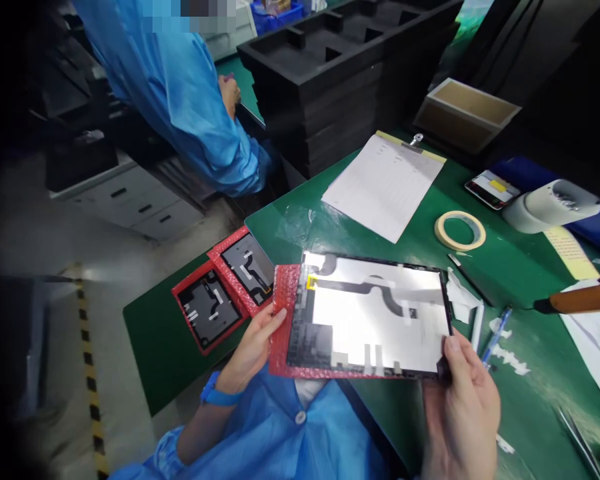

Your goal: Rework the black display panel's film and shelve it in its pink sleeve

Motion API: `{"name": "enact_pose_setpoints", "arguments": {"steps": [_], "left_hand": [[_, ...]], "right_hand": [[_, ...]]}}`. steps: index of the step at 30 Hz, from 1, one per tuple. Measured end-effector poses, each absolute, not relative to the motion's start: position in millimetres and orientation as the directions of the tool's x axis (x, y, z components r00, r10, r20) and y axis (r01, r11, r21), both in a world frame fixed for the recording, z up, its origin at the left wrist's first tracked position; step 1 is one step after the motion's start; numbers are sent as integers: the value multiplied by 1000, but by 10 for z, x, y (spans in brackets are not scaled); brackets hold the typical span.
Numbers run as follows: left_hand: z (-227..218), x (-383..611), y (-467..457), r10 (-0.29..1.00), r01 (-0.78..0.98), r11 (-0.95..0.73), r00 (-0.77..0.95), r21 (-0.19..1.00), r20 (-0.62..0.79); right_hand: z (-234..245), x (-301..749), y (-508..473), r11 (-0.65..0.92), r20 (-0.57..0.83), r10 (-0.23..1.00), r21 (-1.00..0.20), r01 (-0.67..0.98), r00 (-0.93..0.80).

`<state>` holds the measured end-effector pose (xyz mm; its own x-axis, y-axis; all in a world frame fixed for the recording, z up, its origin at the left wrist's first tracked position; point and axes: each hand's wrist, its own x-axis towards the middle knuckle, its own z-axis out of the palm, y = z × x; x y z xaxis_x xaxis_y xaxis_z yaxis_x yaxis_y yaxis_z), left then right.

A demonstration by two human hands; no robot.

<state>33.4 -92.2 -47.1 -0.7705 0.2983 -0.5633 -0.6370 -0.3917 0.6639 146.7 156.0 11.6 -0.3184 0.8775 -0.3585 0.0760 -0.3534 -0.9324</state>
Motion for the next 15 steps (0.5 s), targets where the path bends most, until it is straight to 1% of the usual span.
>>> {"name": "enact_pose_setpoints", "arguments": {"steps": [2,3,4,6,7,8,9,10,11,12,13,15], "left_hand": [[-469,327,-932,281,-641,-398,-766,656,-578],[-465,323,-934,275,-643,-401,-764,652,-584],[-457,319,-934,269,-648,-399,-759,649,-593],[-428,313,-926,254,-665,-383,-743,641,-620],[-409,312,-920,243,-676,-369,-733,638,-636],[-388,311,-914,232,-686,-353,-723,636,-651],[-367,310,-907,222,-693,-336,-716,638,-662],[-349,311,-901,212,-697,-320,-713,642,-668],[-335,312,-895,205,-696,-307,-714,649,-669],[-326,315,-891,199,-693,-295,-718,658,-667],[-322,318,-890,194,-688,-285,-723,667,-663],[-330,328,-893,183,-673,-274,-738,687,-650]], "right_hand": [[7,1551,1657,-518,-453,778,-855,-37,-435],[-46,1598,1685,-586,-476,718,-807,-73,-508],[-95,1642,1696,-626,-479,673,-775,-89,-564],[-172,1708,1675,-679,-453,620,-720,-148,-640],[-198,1726,1651,-738,-432,568,-644,-201,-701],[-215,1734,1625,-815,-380,491,-517,-261,-784],[-221,1737,1600,-885,-295,409,-360,-296,-864],[-216,1737,1578,-931,-200,339,-212,-297,-919],[-202,1737,1560,-954,-133,293,-107,-280,-947],[-178,1739,1545,-963,-107,268,-57,-264,-957],[-147,1744,1531,-966,-114,260,-39,-257,-959],[-76,1757,1500,-968,-164,250,-8,-252,-954]]}}
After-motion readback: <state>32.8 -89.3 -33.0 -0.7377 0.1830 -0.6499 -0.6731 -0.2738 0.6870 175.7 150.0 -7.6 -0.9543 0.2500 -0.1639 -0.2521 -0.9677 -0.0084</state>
